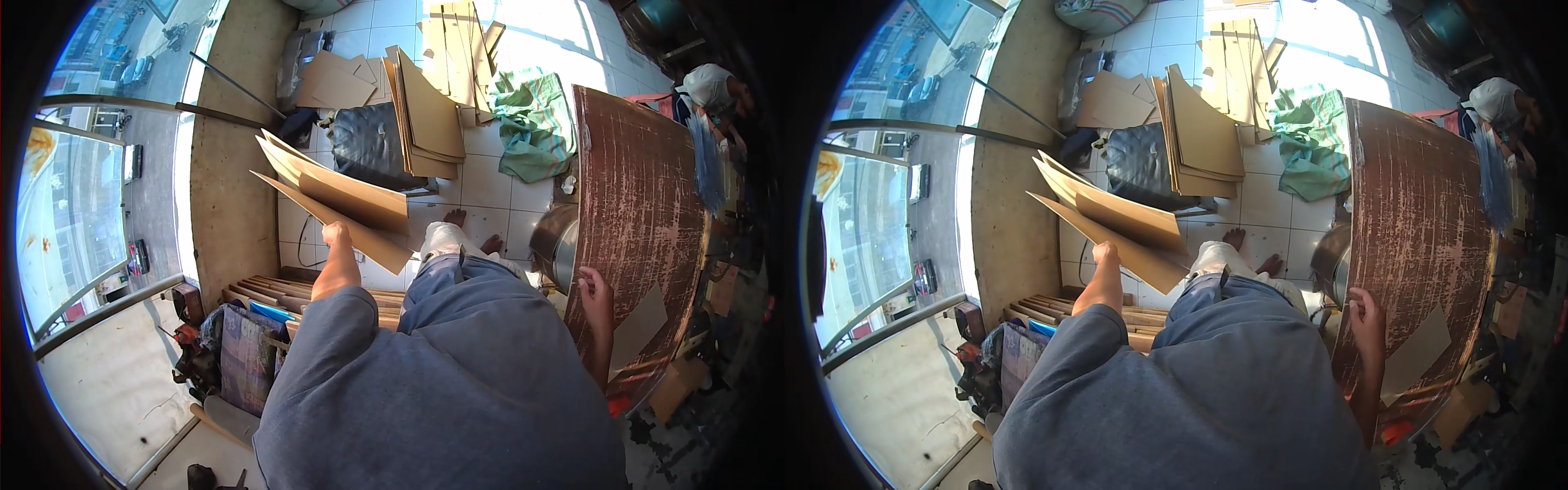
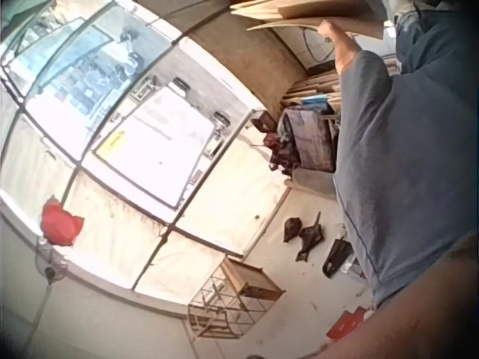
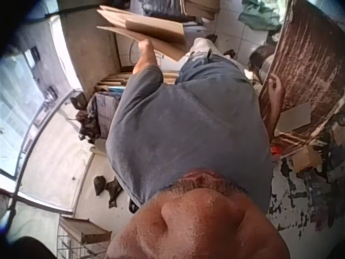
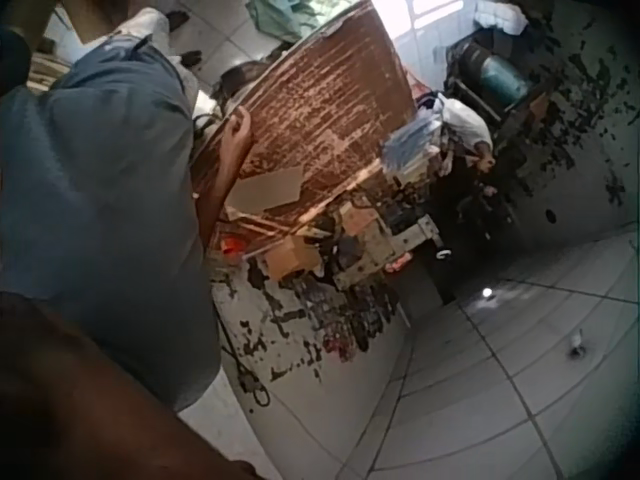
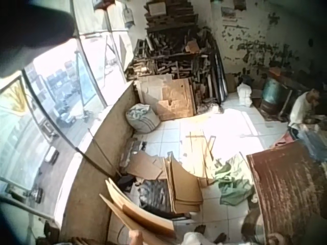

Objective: The person cuts a large cardboard sheet along a wooden straightedge using a utility knife, clears the excess strip, and then uses a smaller cardboard template to cut the sheet further.

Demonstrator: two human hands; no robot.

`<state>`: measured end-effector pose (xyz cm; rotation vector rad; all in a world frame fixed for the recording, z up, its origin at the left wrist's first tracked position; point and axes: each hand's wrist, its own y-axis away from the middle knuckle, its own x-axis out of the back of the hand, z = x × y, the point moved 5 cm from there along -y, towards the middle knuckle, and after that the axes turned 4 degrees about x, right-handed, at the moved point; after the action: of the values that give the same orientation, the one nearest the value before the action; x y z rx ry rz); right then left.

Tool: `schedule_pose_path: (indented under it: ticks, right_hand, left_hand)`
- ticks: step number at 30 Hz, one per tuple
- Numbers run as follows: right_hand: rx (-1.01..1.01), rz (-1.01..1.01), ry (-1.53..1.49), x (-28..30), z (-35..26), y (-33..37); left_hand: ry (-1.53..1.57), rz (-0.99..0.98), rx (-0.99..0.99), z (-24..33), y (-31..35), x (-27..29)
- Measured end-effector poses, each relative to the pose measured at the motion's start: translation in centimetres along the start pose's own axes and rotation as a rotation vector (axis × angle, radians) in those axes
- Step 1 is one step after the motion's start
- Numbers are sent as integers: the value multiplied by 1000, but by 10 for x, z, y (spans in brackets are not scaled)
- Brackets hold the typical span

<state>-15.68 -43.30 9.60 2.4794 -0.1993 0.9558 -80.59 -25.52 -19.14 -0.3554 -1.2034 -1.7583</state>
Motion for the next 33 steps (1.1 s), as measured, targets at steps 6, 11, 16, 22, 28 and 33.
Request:
schedule_pose_path:
  ticks: [6, 11, 16, 22, 28, 33]
  right_hand:
    - [41, 2, -69, -8, 3, -8]
    - [130, 13, -82, -15, 1, -18]
    - [190, 23, -86, -9, -2, -21]
    - [368, 119, -110, 5, 12, -29]
    - [293, 208, -187, 27, 44, -5]
    - [217, 234, -278, 39, 80, 30]
  left_hand:
    - [-207, 168, -214, 46, 5, 81]
    - [-308, 182, -363, 94, 4, 160]
    - [-379, 184, -683, 166, 100, 231]
    - [-348, 329, -994, 222, 211, 308]
    - [-392, 454, -1351, 264, 326, 337]
    - [-366, 480, -1638, 284, 453, 330]
